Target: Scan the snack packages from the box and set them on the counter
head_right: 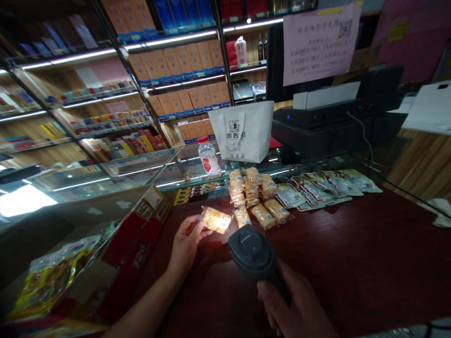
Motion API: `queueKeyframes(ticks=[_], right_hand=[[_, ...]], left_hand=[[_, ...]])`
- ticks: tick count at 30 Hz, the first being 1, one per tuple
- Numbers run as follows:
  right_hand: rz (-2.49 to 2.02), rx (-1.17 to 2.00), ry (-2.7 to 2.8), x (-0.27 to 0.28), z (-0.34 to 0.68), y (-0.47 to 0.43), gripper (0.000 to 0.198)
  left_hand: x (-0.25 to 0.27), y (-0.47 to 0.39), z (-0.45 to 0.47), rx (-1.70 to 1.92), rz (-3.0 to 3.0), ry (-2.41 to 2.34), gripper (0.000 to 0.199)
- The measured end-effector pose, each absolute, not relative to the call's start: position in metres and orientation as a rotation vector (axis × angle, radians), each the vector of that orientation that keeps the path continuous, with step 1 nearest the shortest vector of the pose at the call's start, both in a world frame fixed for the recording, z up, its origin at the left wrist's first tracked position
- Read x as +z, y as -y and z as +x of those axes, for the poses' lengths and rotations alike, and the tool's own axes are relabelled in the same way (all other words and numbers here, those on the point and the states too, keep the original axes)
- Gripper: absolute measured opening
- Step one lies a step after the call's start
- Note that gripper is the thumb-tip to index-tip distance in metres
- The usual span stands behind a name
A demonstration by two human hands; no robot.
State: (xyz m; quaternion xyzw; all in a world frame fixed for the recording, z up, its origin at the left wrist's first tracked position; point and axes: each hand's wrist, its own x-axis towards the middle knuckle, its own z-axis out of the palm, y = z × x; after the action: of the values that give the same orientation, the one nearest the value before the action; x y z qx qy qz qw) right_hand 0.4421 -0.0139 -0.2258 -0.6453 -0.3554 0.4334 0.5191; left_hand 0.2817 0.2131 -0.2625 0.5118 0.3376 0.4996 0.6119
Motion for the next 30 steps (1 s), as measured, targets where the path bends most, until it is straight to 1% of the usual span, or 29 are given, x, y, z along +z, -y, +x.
queueKeyframes(ticks=[17, 21, 27, 30], right_hand=[[-1.502, 1.069, 0.982, -0.226, 0.454, 0.036, 0.061], [-1.501, 1.049, 0.942, -0.224, 0.457, 0.041, 0.064], [-1.48, 0.994, 0.916, -0.226, 0.458, 0.045, 0.062], [-1.436, 1.051, 0.869, -0.228, 0.46, 0.046, 0.061]], left_hand=[[-0.258, -0.204, 0.288, 1.205, 1.249, -0.817, 0.039], [-0.258, -0.203, 0.288, 1.206, 1.259, -0.828, 0.04], [-0.257, -0.201, 0.287, 1.15, 1.248, -0.837, 0.045], [-0.255, -0.202, 0.289, 1.138, 1.24, -0.831, 0.046]])
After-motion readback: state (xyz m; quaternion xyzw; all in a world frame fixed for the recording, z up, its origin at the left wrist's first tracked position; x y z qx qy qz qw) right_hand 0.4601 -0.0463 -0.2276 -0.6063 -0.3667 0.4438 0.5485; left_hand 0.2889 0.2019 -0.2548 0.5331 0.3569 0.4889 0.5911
